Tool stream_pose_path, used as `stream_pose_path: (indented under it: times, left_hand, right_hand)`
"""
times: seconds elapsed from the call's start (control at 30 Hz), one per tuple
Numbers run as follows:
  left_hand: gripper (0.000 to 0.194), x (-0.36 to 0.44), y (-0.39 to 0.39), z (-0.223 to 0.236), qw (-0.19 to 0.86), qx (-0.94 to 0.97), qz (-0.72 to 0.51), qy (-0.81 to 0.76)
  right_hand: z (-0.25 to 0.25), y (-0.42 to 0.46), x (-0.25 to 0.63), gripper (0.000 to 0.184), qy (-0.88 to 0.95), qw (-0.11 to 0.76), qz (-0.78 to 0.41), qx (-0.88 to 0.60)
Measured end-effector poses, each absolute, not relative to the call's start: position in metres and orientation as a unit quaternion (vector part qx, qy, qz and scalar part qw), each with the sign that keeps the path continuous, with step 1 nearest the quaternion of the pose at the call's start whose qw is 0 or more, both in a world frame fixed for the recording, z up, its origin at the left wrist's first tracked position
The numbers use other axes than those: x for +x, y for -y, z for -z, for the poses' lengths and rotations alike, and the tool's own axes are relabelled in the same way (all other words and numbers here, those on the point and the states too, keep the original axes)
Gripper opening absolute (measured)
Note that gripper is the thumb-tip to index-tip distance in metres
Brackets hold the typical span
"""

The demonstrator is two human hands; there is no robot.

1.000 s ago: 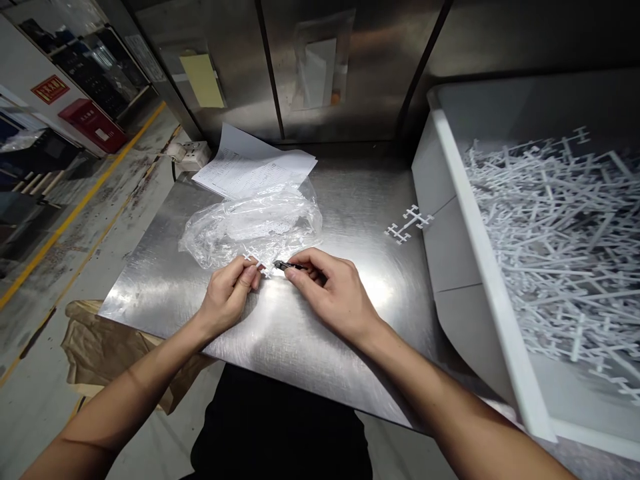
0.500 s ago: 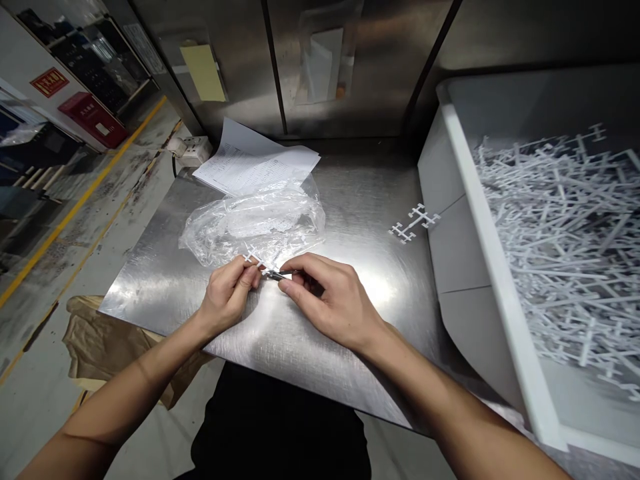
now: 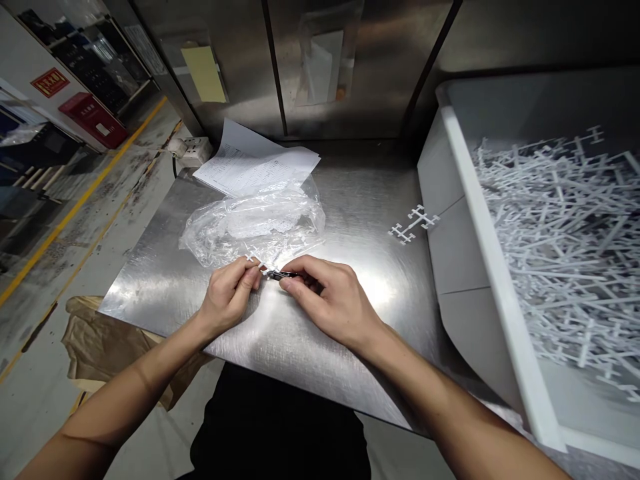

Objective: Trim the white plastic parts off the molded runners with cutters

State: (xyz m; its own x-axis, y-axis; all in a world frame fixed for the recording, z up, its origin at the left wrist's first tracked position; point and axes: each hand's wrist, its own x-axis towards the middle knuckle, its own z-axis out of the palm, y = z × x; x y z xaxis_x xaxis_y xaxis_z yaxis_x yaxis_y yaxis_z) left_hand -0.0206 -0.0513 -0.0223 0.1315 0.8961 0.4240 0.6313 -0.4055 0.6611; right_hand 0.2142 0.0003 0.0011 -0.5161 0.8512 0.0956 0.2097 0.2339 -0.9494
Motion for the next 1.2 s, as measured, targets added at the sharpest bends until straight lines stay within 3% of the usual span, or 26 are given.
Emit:
stream_pose_path:
  times: [0.33,0.53,0.73,0.93,1.2]
  left_hand:
    - [0.021,-0.018,0.049,0.018,0.167,0.719,-0.331,-0.588]
    - [0.024,-0.018,0.049,0.012,0.238,0.684,-0.311,-0.615]
    - [0.025,-0.02,0.05,0.013,0.276,0.68,-0.373,-0.568]
    - [0.02,-0.021,0.051,0.014,0.217,0.73,-0.411,-0.501]
    - [0.017,-0.021,0.048,0.015,0.152,0.76,-0.442,-0.451]
  right_hand:
    - [0.003,0.0,0.202,0.04,0.564,0.319,-0.642,-0.41]
    - [0.003,0.0,0.203,0.037,0.569,0.319,-0.637,-0.41]
    - [0.003,-0.001,0.206,0.029,0.584,0.367,-0.608,-0.394]
    - [0.009,-0.004,0.21,0.027,0.602,0.425,-0.538,-0.409]
    - [0.017,-0.004,0.211,0.024,0.63,0.442,-0.487,-0.413]
